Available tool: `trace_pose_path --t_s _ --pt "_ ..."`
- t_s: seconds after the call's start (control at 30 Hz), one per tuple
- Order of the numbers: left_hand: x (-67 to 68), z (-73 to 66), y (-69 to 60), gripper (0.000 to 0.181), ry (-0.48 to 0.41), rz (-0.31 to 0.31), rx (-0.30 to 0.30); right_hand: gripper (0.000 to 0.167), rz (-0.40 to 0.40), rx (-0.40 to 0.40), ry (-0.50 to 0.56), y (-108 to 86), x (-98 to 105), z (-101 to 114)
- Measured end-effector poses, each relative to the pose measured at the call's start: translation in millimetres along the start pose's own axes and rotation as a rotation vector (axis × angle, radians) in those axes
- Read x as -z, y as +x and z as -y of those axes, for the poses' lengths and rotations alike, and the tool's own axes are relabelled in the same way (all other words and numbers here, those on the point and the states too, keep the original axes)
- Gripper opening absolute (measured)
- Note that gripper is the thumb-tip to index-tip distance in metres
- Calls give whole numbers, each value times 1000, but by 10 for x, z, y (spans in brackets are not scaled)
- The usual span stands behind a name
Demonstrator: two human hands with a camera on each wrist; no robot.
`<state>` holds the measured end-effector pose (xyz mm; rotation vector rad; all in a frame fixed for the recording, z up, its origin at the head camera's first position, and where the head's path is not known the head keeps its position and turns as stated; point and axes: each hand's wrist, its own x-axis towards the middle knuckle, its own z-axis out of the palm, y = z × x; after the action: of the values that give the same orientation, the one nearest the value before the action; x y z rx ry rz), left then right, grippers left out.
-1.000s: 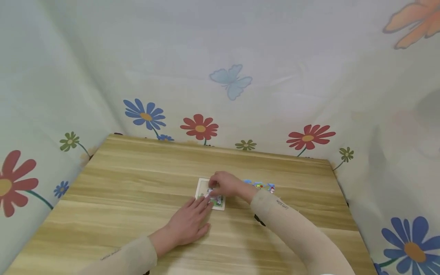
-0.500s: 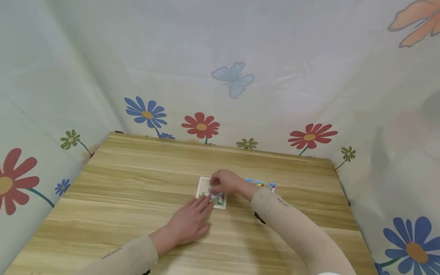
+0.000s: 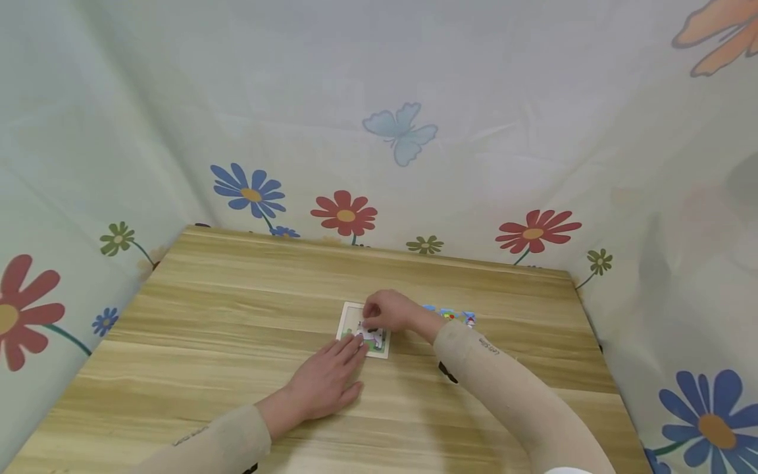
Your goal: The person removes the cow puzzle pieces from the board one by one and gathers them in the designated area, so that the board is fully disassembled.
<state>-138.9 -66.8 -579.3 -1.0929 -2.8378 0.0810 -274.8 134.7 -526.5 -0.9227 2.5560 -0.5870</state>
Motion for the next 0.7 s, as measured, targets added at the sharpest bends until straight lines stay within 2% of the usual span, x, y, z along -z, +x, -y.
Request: trace_pose_path --t_s 0.2,0.7 --pt "23 -4 -5 68 -3 -6 1 12 26 -44 31 28 -5 -17" --pt "28 -19 -12 69 8 13 1 14 50 -72 74 42 17 -5"
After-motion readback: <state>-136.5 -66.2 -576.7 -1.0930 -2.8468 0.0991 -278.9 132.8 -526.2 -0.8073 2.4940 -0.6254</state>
